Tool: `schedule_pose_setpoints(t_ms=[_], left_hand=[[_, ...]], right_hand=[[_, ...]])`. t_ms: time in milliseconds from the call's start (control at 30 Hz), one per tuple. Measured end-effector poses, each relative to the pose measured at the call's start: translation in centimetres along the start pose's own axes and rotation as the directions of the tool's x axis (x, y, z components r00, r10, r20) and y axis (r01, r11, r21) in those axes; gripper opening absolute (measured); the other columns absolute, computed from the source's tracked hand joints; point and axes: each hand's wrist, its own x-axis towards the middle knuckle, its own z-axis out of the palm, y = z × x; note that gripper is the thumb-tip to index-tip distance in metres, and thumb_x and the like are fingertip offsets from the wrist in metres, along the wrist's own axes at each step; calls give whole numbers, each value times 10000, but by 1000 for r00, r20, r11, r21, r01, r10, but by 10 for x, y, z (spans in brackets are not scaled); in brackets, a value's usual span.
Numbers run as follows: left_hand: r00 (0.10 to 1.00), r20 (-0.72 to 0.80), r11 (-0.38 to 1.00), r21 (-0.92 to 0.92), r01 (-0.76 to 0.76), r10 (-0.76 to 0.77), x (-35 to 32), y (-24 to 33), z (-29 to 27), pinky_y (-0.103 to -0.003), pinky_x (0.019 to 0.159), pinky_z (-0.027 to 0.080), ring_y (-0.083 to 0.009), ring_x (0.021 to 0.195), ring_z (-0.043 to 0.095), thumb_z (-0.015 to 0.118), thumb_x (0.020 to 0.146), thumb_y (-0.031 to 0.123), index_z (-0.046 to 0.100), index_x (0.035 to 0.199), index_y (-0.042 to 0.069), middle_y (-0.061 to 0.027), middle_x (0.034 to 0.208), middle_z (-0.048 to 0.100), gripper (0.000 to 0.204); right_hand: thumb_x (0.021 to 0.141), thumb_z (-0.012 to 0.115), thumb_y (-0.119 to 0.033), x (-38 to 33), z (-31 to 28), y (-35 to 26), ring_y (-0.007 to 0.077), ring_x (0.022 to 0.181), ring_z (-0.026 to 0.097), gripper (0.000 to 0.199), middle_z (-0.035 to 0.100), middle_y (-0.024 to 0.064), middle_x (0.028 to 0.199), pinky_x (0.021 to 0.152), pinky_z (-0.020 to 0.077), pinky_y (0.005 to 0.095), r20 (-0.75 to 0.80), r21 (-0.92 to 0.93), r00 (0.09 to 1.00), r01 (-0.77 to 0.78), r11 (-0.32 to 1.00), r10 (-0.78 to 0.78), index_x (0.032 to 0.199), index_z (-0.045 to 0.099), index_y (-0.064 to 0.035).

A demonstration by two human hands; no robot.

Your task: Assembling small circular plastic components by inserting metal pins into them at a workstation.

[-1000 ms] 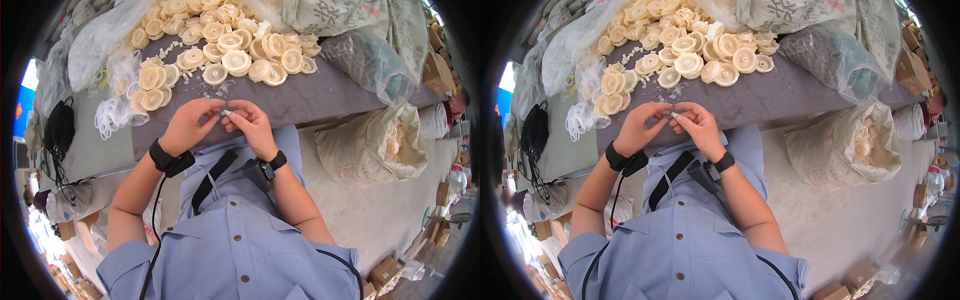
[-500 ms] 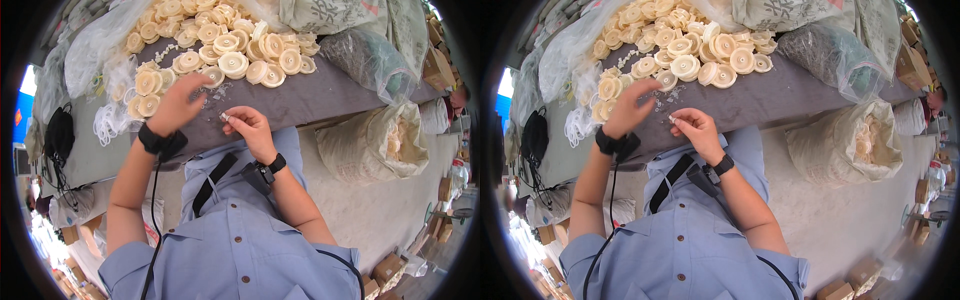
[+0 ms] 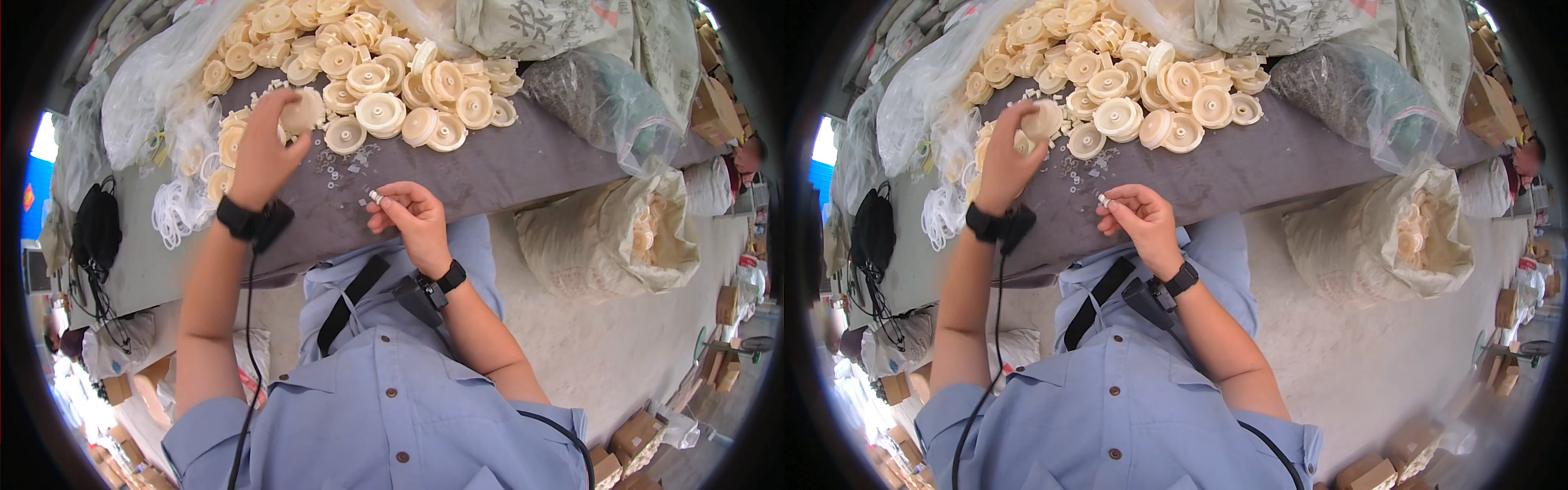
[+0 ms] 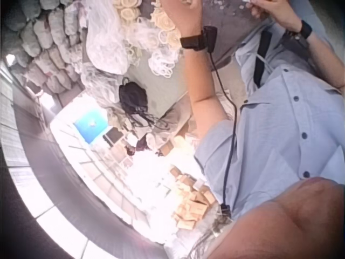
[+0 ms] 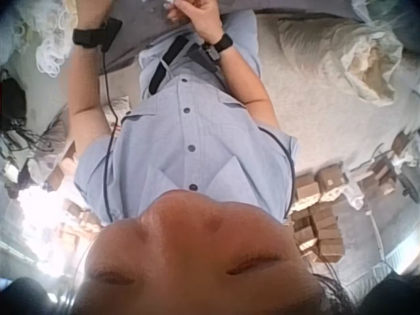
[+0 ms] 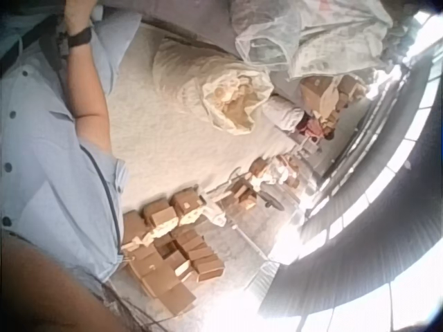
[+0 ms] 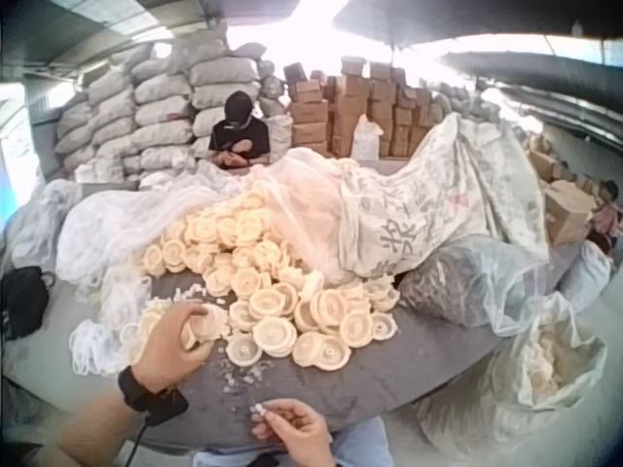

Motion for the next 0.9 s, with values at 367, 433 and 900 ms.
schedule_pose_setpoints(t_ms=[367, 433, 900], left_hand=[[852, 403, 46, -896, 441, -334, -96, 59, 10, -347, 878, 474, -181, 1025, 568, 478, 922, 142, 477, 1168, -28, -120, 1130, 566, 299], [849, 393, 50, -898, 437, -354, -100, 59, 11, -346, 865, 484, -180, 1009, 576, 472, 927, 146, 489, 1164, -29, -119, 1125, 571, 296], [838, 362, 118, -889, 442, -409, -118, 70, 13, -272, 758, 533, -143, 905, 612, 533, 911, 141, 560, 1115, -35, -100, 1036, 619, 271]], right_hand=[[845, 582, 12, -9, 26, 1, 122, 709, 621, 142, 648, 99, 853, 631, 520, 236, 64, 43, 991, 115, 992, -118, 986, 588, 25], [844, 586, 11, -12, 26, 0, 124, 707, 623, 135, 649, 99, 852, 633, 520, 234, 73, 22, 992, 100, 995, -101, 977, 593, 25], [841, 586, 22, -35, 32, -1, 126, 737, 637, 106, 651, 80, 852, 648, 518, 224, 32, -62, 993, 118, 991, -117, 943, 617, 24]])
